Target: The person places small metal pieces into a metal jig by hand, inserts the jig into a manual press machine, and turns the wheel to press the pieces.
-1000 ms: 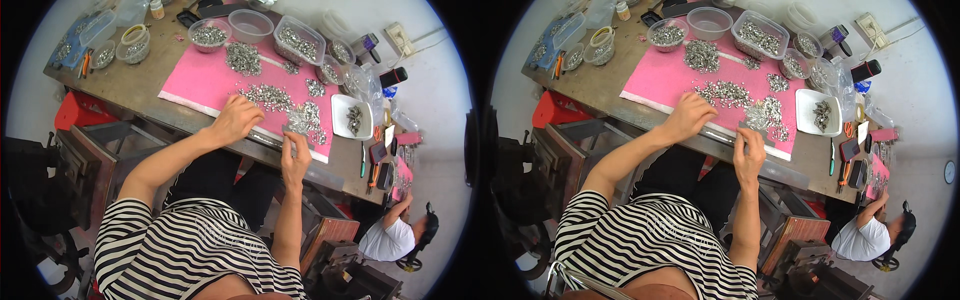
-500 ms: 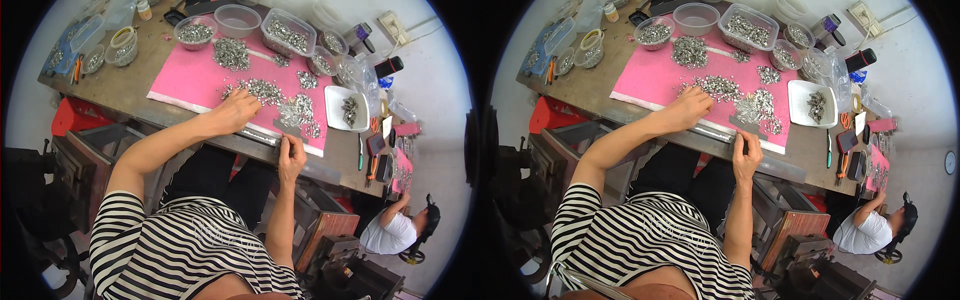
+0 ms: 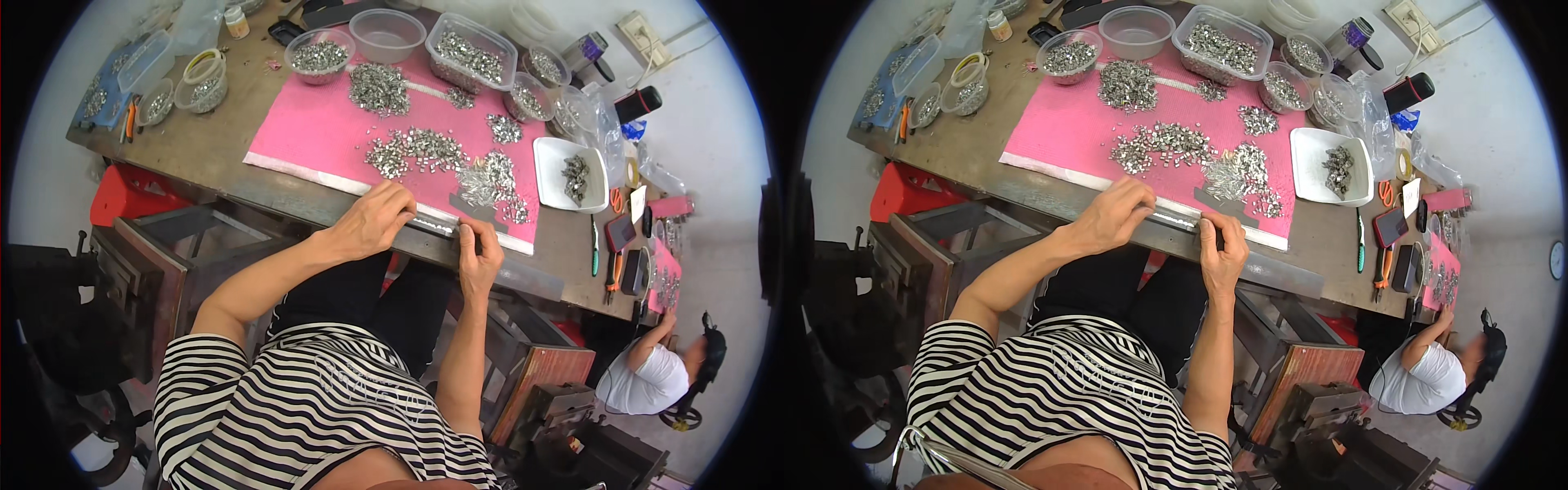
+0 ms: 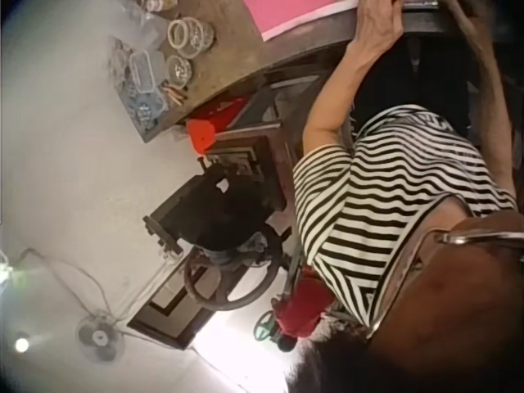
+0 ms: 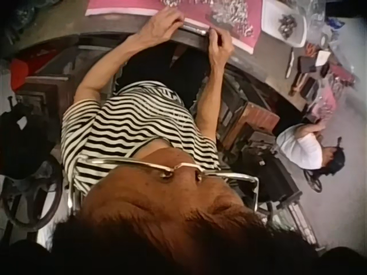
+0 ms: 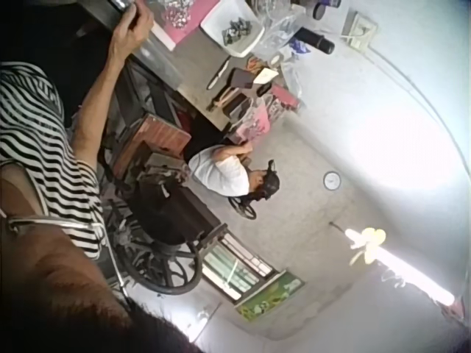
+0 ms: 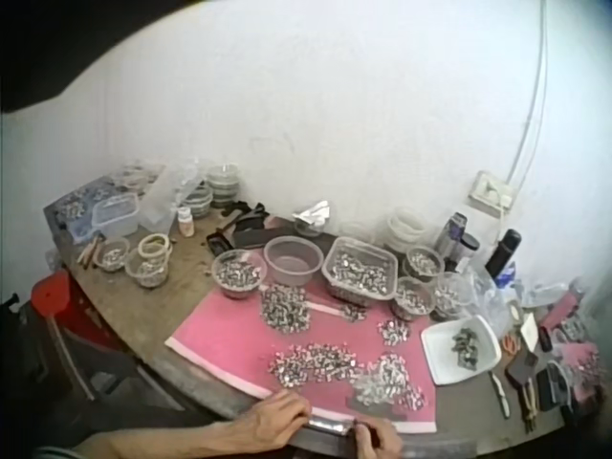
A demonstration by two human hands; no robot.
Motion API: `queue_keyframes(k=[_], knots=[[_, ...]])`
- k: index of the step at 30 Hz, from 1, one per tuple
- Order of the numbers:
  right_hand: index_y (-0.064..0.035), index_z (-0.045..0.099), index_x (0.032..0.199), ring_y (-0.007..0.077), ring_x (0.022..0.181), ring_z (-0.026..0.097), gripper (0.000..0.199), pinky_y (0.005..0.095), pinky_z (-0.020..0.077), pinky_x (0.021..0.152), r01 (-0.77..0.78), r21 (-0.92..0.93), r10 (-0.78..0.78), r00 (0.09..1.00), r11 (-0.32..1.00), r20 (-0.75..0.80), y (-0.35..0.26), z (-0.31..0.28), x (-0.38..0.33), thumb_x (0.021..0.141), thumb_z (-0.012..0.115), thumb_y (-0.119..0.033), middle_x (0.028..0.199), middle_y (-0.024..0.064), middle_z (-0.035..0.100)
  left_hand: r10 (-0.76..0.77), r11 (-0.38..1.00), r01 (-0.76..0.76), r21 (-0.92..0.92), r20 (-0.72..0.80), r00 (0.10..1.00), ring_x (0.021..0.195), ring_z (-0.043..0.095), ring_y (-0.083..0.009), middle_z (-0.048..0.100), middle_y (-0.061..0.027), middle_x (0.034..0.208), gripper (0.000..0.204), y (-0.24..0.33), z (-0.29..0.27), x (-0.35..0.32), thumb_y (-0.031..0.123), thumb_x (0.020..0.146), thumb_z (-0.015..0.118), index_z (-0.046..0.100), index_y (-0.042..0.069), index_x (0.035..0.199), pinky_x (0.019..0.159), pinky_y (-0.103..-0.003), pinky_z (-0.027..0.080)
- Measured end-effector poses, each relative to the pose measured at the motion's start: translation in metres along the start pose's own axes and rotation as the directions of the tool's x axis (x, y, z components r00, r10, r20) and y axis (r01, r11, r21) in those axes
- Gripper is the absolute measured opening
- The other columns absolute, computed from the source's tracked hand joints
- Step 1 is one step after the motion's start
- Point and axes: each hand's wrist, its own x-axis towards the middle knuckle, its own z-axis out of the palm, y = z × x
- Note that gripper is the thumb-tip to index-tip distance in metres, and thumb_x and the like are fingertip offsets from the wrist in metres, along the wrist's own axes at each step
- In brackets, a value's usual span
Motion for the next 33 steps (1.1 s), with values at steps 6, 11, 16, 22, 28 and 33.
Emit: queue_keyframes(k=[6, 11, 16, 22, 28, 33], knots=[[-0.0006, 0.071, 0.095, 0.0237, 0.084, 0.065, 0.008, 0.0338, 0.0489, 0.081, 0.016, -0.004, -0.017, 1.000, 1.000, -0.026, -0.001, 0.002, -0.001, 0.094, 0.070, -0.008, 0.089, 0.0100, 0.070, 0.039, 0.979, -0.040, 0.200, 0.009, 0.999, 0.085, 0.058, -0.0319, 0.058, -0.0124, 0.089, 0.011, 0.008, -0.001, -0.003, 0.001, 0.087, 0.065, 0.057, 0.000, 0.095, 0.077, -0.041, 0.050], [-0.0005, 0.071, 0.095, 0.0237, 0.084, 0.065, 0.007, 0.0335, 0.0490, 0.080, 0.010, -0.007, -0.011, 0.999, 1.000, -0.035, -0.001, 0.002, -0.001, 0.094, 0.070, -0.007, 0.089, 0.0100, 0.070, 0.044, 0.970, -0.040, 0.241, -0.012, 0.999, 0.081, 0.059, -0.0303, 0.058, -0.0116, 0.087, 0.011, 0.012, 0.002, -0.004, 0.002, 0.086, 0.067, 0.058, 0.001, 0.093, 0.074, -0.040, 0.050], [-0.0005, 0.071, 0.095, 0.0236, 0.084, 0.065, 0.006, 0.0335, 0.0489, 0.080, 0.019, -0.010, -0.019, 0.999, 1.000, -0.033, -0.001, 0.002, 0.001, 0.093, 0.070, -0.006, 0.088, 0.0099, 0.070, 0.047, 0.965, -0.041, 0.257, -0.016, 0.999, 0.083, 0.059, -0.0285, 0.059, -0.0102, 0.088, 0.012, 0.010, 0.002, -0.004, 0.004, 0.084, 0.070, 0.060, 0.002, 0.091, 0.075, -0.039, 0.051], [0.0000, 0.070, 0.094, 0.0237, 0.082, 0.064, 0.005, 0.0336, 0.0487, 0.079, 0.020, -0.016, -0.021, 0.999, 1.000, -0.032, -0.004, 0.002, 0.002, 0.093, 0.069, -0.005, 0.086, 0.0100, 0.069, 0.130, 0.953, -0.109, 0.283, -0.056, 0.990, 0.096, 0.061, -0.0266, 0.065, -0.0072, 0.099, 0.015, 0.007, -0.003, -0.008, 0.011, 0.083, 0.076, 0.069, 0.005, 0.095, 0.094, -0.046, 0.048], [0.0008, 0.070, 0.092, 0.0235, 0.078, 0.062, 0.003, 0.0339, 0.0480, 0.076, 0.038, -0.021, -0.039, 0.998, 0.999, -0.052, -0.005, 0.003, 0.001, 0.092, 0.069, -0.002, 0.083, 0.0102, 0.067, 0.071, 0.972, -0.046, 0.228, -0.104, 0.992, 0.097, 0.063, -0.0265, 0.070, -0.0061, 0.093, 0.017, -0.004, -0.010, -0.004, 0.012, 0.086, 0.075, 0.069, 0.005, 0.100, 0.102, -0.047, 0.043], [0.0004, 0.070, 0.092, 0.0246, 0.080, 0.064, 0.005, 0.0345, 0.0485, 0.077, 0.022, -0.028, -0.023, 0.999, 0.999, -0.040, -0.007, 0.002, -0.001, 0.093, 0.069, -0.004, 0.085, 0.0108, 0.068, 0.022, 0.927, 0.073, 0.368, -0.247, 0.969, 0.087, 0.059, -0.0278, 0.067, -0.0066, 0.089, 0.009, -0.061, -0.040, 0.039, 0.015, 0.089, 0.070, 0.069, 0.008, 0.094, 0.084, -0.042, 0.041]])
